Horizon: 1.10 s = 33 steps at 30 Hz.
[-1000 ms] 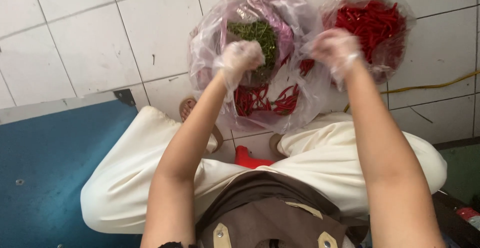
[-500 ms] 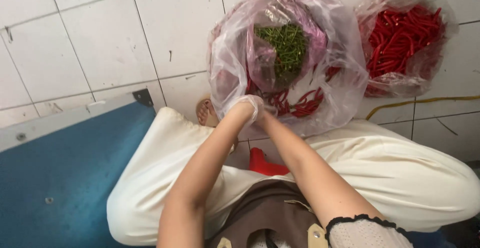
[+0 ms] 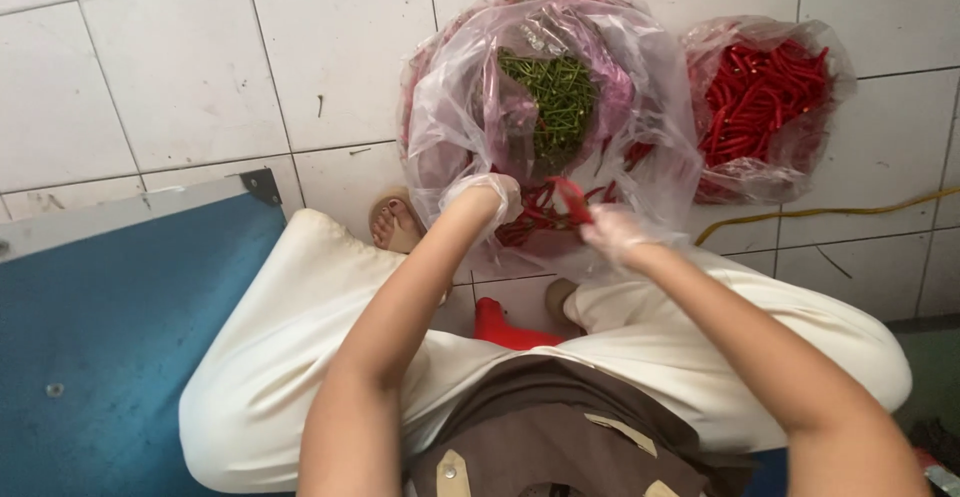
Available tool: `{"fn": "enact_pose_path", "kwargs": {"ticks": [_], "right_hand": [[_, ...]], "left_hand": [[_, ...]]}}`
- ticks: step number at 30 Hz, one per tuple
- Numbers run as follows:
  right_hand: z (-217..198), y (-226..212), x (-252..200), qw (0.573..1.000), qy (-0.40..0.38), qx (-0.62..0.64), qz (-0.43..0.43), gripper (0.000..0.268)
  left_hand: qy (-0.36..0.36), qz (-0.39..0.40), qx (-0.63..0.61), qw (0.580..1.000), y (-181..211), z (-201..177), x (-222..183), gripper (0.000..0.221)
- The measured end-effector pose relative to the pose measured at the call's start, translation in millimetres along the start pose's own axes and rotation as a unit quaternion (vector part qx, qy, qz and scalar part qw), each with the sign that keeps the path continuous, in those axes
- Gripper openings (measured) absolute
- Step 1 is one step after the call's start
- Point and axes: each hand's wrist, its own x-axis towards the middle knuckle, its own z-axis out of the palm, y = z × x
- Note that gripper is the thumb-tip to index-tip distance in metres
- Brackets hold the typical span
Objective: Removing stems from red chilies and sorting them into plastic bags
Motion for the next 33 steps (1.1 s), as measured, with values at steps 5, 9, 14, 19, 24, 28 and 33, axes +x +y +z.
{"fn": "enact_pose_path", "kwargs": {"ticks": [5,9,14,19,24,28,33], "right_hand": [[-66,18,-80,0.912,0.069,0.39,-0.11,0.027],[-95,-24,-107,0.87,0.115,0.478,-0.049,0.025],[-62,36,-74,0.789,0.102,0.588,-0.146,0.027],[-99,-20,-118,0.806,0.116,0.538,-0.219,0.023],[-124,-33,-136,0.806,0.107,0.526,-0.25,0.02],[-143,-40,-140,0.866,0.115,0.411,-0.26,0.017],[-122,-39,-123,0.94,0.152,0.291,-0.095,0.032]], "left_hand": [[0.051,-0.027,-0.133,0.989,6,-11,15,0.073],[0.29,0.133,-0.414,0.853,45,-27,-76,0.052],[0.437,0.16,-0.589,0.661,62,-17,-28,0.032],[0.414,0.205,-0.695,0.551,120,-37,-98,0.028],[0.44,0.16,-0.67,0.576,122,-42,-106,0.019],[0.458,0.13,-0.665,0.575,107,-33,-86,0.016],[0.481,0.125,-0.656,0.569,103,-40,-103,0.012]]}}
